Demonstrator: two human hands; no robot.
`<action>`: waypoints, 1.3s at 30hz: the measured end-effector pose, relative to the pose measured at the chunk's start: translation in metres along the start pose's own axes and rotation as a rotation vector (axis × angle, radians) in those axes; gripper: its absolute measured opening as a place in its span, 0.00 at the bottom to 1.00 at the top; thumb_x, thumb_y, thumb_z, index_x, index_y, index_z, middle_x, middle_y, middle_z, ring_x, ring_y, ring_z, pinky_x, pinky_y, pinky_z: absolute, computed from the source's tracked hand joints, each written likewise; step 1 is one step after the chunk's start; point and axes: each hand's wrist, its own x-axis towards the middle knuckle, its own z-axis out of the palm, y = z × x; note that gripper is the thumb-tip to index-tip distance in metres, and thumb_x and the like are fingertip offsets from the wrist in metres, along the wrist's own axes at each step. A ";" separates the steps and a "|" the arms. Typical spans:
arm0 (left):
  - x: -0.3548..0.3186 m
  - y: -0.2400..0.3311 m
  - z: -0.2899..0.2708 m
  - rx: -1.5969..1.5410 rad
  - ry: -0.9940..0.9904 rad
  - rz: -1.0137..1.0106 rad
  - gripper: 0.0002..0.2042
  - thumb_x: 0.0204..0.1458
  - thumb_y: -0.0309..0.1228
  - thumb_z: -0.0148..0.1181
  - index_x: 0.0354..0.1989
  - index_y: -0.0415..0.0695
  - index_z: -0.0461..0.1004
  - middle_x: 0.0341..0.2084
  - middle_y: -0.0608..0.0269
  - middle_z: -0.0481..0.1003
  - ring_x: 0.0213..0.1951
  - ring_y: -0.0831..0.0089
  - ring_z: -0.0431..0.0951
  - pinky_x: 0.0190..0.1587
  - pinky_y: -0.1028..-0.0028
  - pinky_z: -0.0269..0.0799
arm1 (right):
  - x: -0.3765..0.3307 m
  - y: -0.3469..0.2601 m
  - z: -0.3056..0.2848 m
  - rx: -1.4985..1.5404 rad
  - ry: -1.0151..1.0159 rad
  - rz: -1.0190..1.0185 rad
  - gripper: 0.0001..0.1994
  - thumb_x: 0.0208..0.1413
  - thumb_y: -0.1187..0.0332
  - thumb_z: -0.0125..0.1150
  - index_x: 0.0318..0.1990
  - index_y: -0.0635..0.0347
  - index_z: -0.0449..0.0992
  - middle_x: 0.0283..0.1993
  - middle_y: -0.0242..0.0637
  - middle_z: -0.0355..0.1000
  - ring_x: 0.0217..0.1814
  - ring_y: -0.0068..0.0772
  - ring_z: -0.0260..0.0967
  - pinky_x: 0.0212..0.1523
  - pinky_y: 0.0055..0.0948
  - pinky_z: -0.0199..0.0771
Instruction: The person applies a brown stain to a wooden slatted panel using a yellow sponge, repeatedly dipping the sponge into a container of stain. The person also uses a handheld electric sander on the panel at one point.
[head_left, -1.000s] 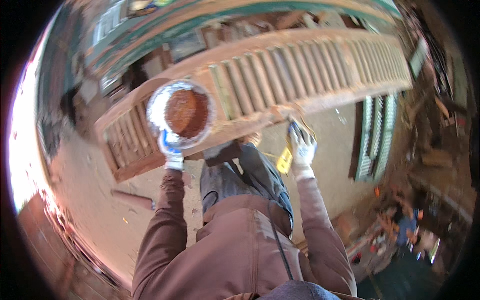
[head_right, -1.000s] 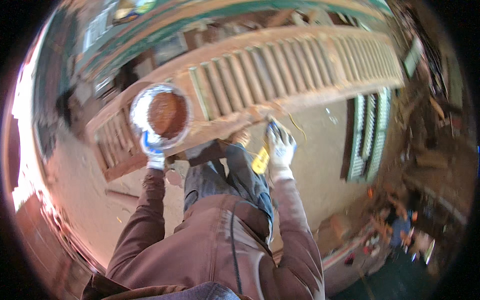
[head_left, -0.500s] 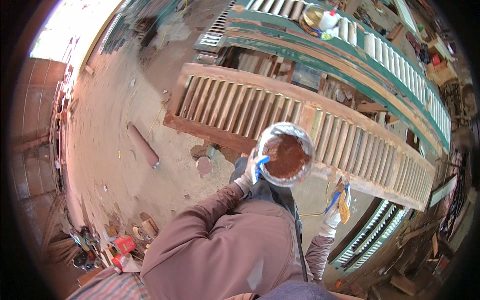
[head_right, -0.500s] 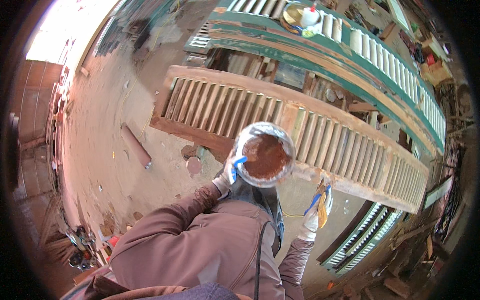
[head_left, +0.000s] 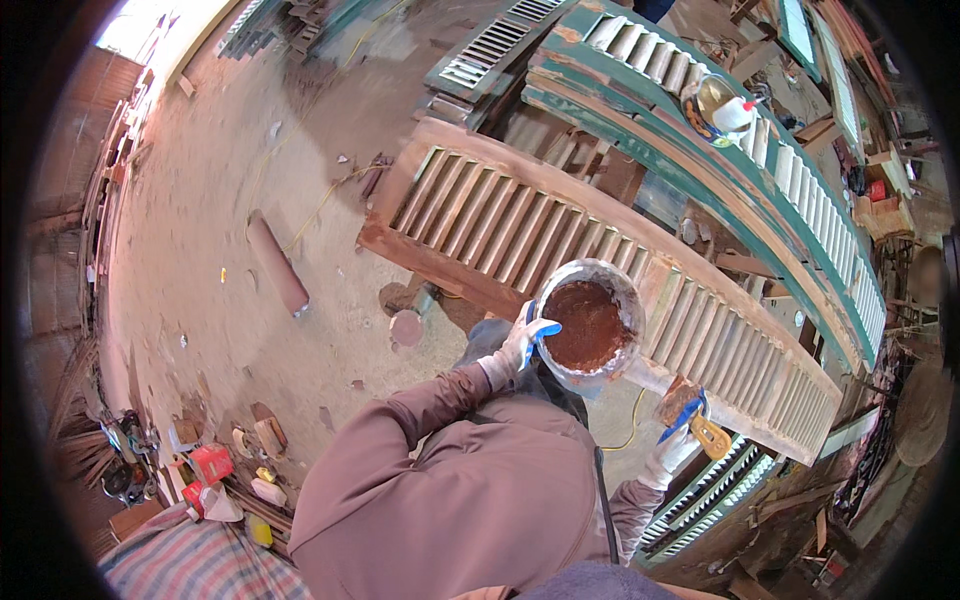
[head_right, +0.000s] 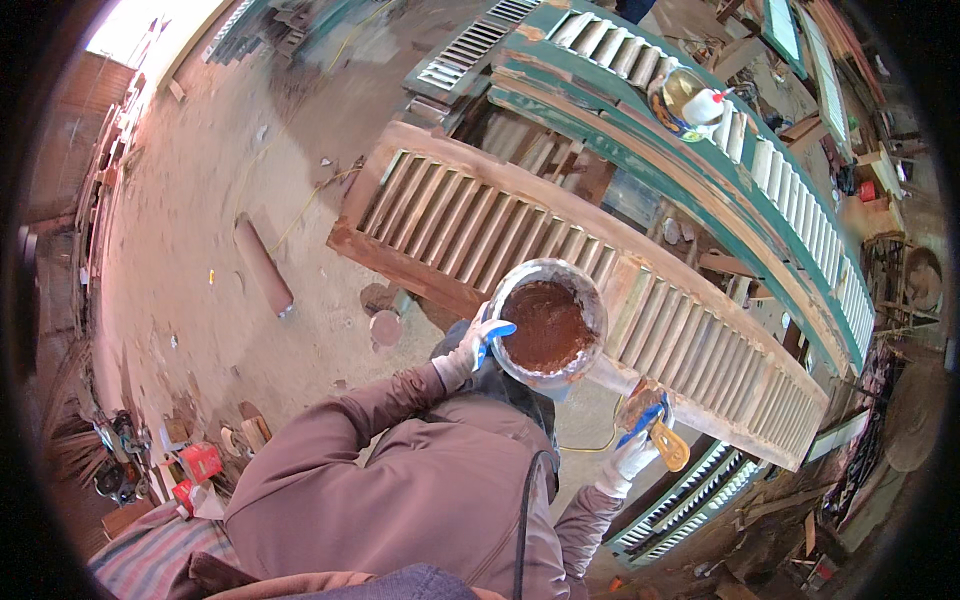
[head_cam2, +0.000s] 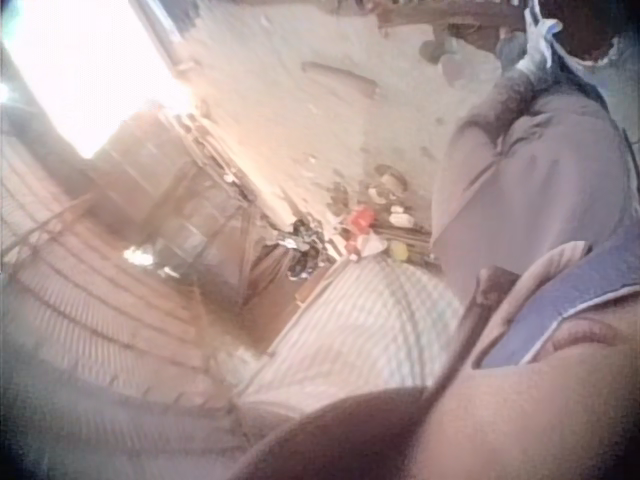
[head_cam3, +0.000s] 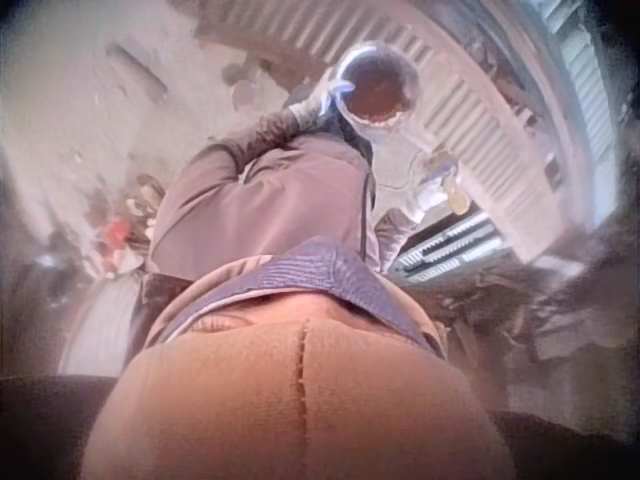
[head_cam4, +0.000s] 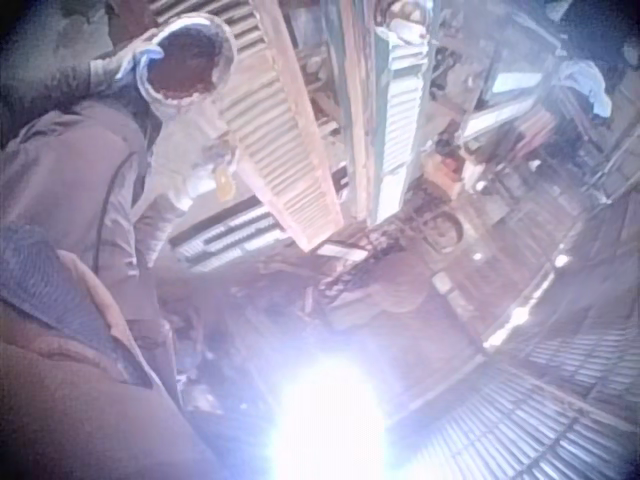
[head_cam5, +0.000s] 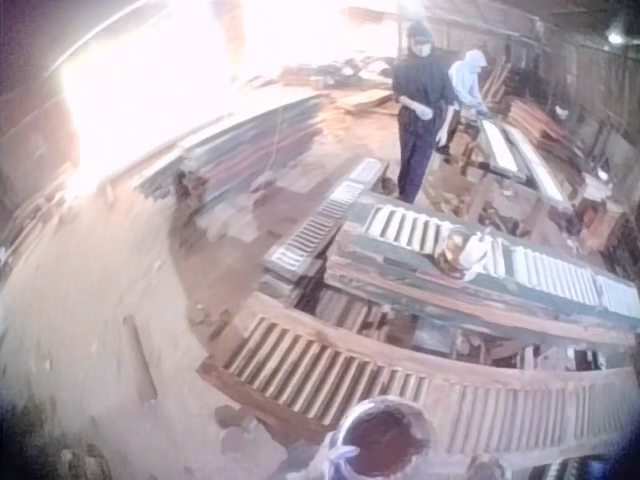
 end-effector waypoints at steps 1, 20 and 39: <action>0.001 0.004 -0.009 -0.014 0.023 -0.017 0.31 0.46 0.29 0.67 0.61 0.43 0.64 0.51 0.60 0.71 0.52 0.71 0.71 0.55 0.69 0.69 | -0.001 -0.007 0.012 0.012 0.000 0.025 0.24 0.66 0.59 0.57 0.63 0.65 0.67 0.61 0.40 0.69 0.63 0.35 0.66 0.63 0.38 0.67; 0.024 -0.038 0.031 0.636 -0.058 -0.168 0.49 0.47 0.56 0.62 0.74 0.49 0.46 0.66 0.28 0.53 0.67 0.33 0.56 0.68 0.54 0.58 | 0.023 0.008 0.109 0.067 0.030 0.485 0.22 0.56 0.57 0.68 0.48 0.70 0.75 0.45 0.46 0.77 0.41 0.37 0.77 0.41 0.36 0.80; -0.206 -0.156 -0.336 -0.108 0.843 -0.238 0.15 0.62 0.41 0.56 0.54 0.52 0.69 0.40 0.65 0.73 0.38 0.68 0.78 0.36 0.66 0.79 | 0.141 0.173 -0.114 0.356 -0.008 0.802 0.20 0.67 0.55 0.53 0.58 0.58 0.73 0.56 0.33 0.76 0.54 0.39 0.74 0.58 0.37 0.73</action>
